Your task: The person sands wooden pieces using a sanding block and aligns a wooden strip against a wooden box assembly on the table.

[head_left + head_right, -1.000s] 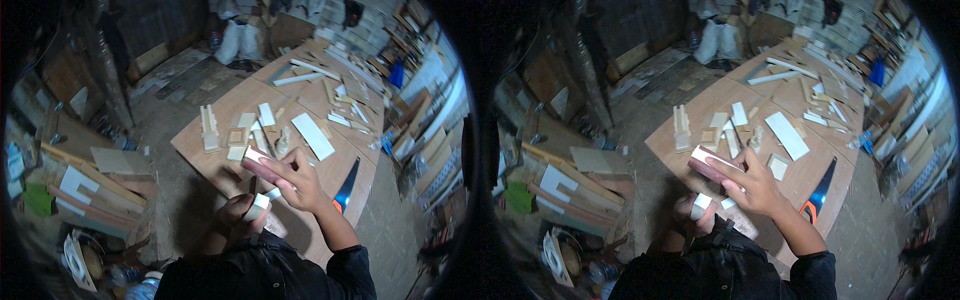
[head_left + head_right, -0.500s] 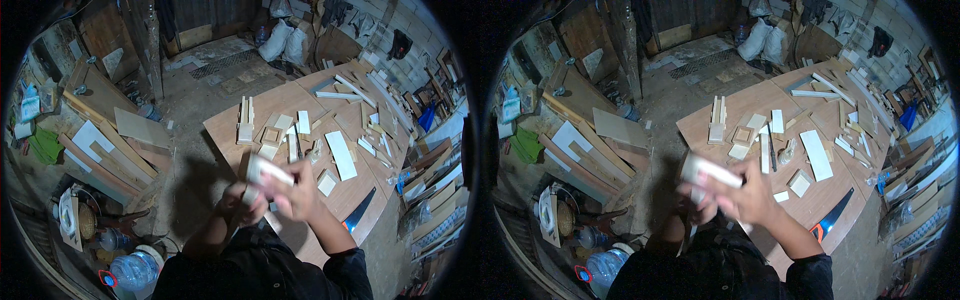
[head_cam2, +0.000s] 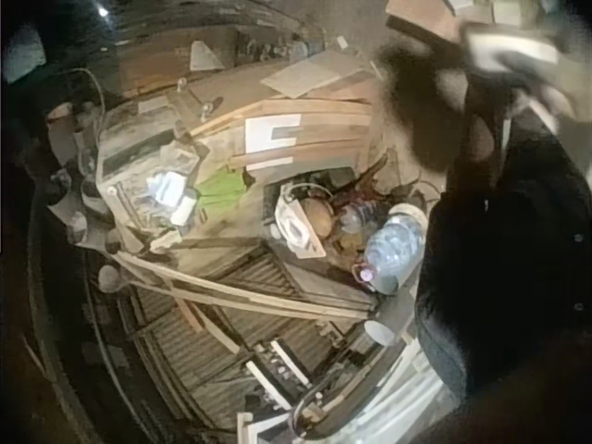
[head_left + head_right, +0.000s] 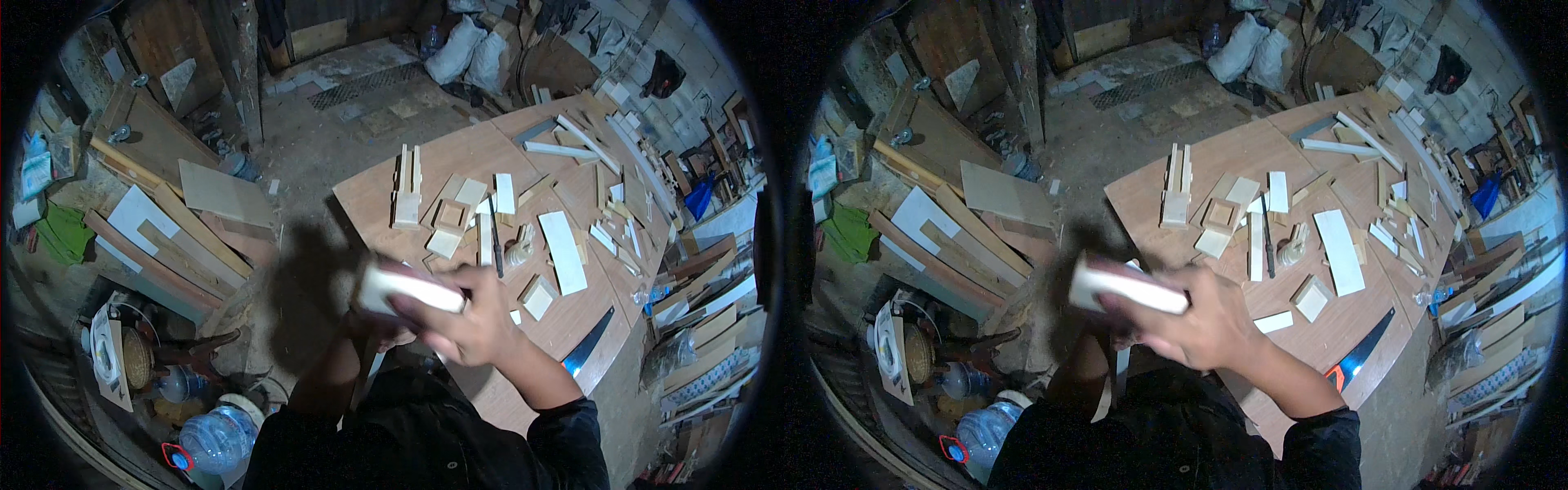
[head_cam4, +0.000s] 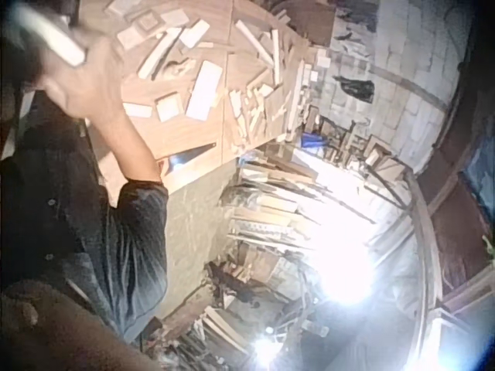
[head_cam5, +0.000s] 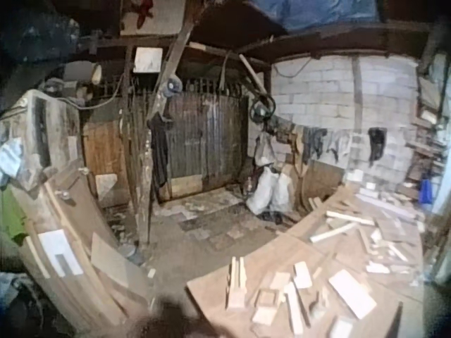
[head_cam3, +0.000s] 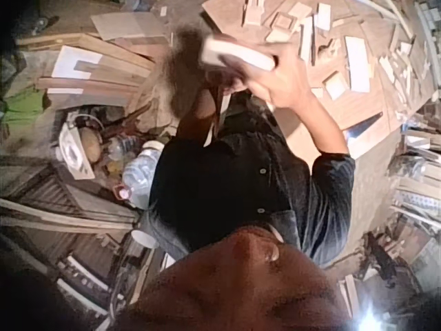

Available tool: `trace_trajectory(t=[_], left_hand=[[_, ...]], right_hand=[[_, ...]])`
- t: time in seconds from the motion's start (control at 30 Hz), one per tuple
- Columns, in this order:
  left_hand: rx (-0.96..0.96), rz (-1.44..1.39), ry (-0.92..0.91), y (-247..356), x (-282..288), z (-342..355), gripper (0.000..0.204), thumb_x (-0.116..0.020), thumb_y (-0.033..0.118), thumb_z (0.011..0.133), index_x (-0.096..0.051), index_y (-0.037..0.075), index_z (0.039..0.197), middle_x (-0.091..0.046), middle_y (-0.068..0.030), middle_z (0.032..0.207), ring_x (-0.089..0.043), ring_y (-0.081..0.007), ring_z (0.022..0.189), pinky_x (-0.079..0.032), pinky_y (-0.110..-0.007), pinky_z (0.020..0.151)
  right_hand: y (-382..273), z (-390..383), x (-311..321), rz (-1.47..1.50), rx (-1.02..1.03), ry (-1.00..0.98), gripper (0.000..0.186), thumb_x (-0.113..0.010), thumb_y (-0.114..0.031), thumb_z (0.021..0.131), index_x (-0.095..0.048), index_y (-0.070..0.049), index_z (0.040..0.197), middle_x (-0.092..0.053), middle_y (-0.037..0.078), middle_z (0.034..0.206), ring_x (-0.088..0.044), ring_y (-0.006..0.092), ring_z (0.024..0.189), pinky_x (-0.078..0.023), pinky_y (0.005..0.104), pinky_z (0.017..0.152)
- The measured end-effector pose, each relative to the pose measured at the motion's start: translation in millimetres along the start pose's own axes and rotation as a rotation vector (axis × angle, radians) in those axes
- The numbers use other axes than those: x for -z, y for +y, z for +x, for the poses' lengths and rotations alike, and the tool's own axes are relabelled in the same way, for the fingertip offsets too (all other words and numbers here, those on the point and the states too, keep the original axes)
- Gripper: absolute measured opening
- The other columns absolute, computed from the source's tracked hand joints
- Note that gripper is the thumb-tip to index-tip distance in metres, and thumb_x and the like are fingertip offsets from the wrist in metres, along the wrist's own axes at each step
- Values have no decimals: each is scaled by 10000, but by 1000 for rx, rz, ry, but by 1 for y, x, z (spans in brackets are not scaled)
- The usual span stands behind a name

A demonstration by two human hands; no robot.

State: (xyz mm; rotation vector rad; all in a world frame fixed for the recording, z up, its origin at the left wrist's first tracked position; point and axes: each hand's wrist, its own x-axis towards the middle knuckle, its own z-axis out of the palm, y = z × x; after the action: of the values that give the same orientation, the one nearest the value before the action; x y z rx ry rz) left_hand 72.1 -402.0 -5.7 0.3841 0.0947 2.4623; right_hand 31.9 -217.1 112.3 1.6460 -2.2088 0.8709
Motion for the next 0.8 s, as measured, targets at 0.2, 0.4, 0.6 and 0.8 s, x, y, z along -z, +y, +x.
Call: trace_trajectory(t=[0.2,0.4,0.6,0.8], left_hand=[[-11,-67,-72,38,10,1,543,-423,524,1010,-529,15,855,-481,-63,517,-453,-168,354,-388,-286,337],[8,-68,-210,61,25,-7,516,-402,478,1025,-514,0,862,-499,-88,522,-489,-200,346,-448,-303,334],[32,-85,-179,75,38,-8,510,-365,445,1046,-506,7,825,-513,-105,523,-516,-210,353,-437,-305,323],[42,5,-171,103,31,-6,591,-314,476,1057,-508,8,753,-505,-111,507,-499,-210,354,-426,-309,325]], right_hand=[[40,31,-29,-108,-86,143,437,-592,-319,941,-611,-279,1376,-608,116,1002,-507,287,862,-482,392,738],[65,44,-43,-168,-350,-38,395,-566,-317,954,-659,-250,1332,-574,149,999,-494,303,901,-460,379,782],[66,45,-62,-31,7,-13,406,-499,-405,982,-693,-200,1273,-654,124,1112,-517,246,909,-458,368,783],[85,60,-57,-102,-189,94,402,-617,-335,913,-672,-188,1283,-598,135,1037,-519,255,863,-514,383,678]])
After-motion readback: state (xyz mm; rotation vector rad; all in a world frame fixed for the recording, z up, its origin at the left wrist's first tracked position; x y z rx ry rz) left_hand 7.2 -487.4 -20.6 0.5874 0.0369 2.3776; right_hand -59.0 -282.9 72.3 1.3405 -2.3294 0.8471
